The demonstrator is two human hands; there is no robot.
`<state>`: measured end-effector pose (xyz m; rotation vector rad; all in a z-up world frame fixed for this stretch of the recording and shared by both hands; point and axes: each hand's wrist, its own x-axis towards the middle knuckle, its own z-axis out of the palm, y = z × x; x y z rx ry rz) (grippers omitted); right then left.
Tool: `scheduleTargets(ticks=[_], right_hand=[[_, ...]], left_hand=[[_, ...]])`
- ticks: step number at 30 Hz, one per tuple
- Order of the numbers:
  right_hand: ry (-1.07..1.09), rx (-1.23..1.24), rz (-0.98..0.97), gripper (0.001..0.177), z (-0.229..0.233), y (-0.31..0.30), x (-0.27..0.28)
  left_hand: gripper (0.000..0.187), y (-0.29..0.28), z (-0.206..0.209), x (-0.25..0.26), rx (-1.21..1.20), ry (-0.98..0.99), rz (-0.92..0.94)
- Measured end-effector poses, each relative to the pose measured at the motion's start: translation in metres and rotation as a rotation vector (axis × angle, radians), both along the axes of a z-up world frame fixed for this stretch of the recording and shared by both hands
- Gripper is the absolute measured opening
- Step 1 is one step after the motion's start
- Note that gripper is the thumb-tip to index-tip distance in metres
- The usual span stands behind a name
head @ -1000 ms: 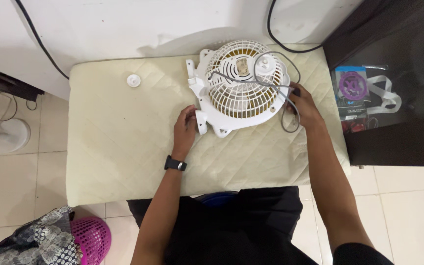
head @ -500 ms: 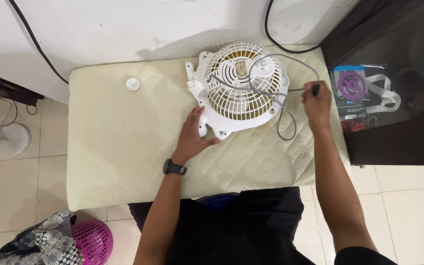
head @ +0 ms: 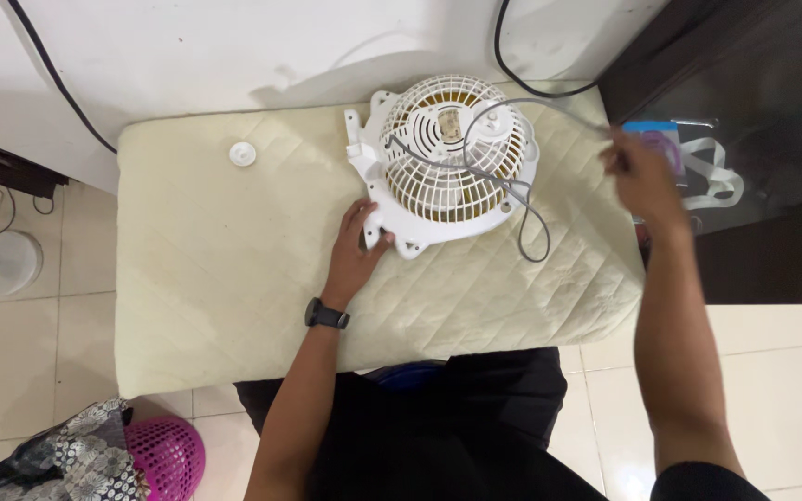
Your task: The person uses a screwdriver to remove screws from the base and rear housing of a white electric fan placed on a mattress. The fan is rotated and repositioned several times while screws are removed and set aside. The clip ends before any reassembly is shown.
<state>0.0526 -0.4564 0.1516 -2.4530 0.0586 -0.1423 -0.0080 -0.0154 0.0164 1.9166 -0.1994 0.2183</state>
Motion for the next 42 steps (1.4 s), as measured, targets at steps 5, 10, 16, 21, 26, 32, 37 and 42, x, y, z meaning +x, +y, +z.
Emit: scheduleTargets(ticks=[5, 10, 16, 21, 26, 32, 37, 42], right_hand=[[0.085, 0.116, -0.064, 0.036, -0.064, 0.022, -0.016], [0.35, 0.704, -0.094, 0.026, -0.091, 0.056, -0.034], [0.045, 0.928, -0.272, 0.024, -0.098, 0.104, -0.05], [-0.181, 0.594, -0.202, 0.018, -0.096, 0.13, -0.073], [-0.423, 0.25, 0.105, 0.014, -0.085, 0.144, -0.075], [-0.346, 0.26, 0.121, 0.017, -0.062, 0.15, -0.076], [-0.395, 0.257, 0.067, 0.039, -0.036, 0.152, -0.053], [-0.361, 0.278, 0.04, 0.027, -0.019, 0.15, -0.014]], left_hand=[[0.057, 0.001, -0.004, 0.001, -0.024, -0.044, 0.087], [0.057, 0.002, -0.008, 0.003, -0.009, -0.034, 0.078], [0.057, 0.002, -0.006, 0.002, 0.056, -0.06, 0.085], [0.056, 0.004, -0.006, 0.001, 0.055, -0.082, 0.079], [0.056, 0.002, -0.003, 0.002, 0.052, -0.084, 0.087], [0.057, 0.004, -0.005, 0.001, 0.074, -0.081, 0.082], [0.058, 0.003, -0.007, 0.003, 0.069, -0.048, 0.084], [0.058, -0.008, 0.01, -0.005, 0.212, -0.284, 0.226]])
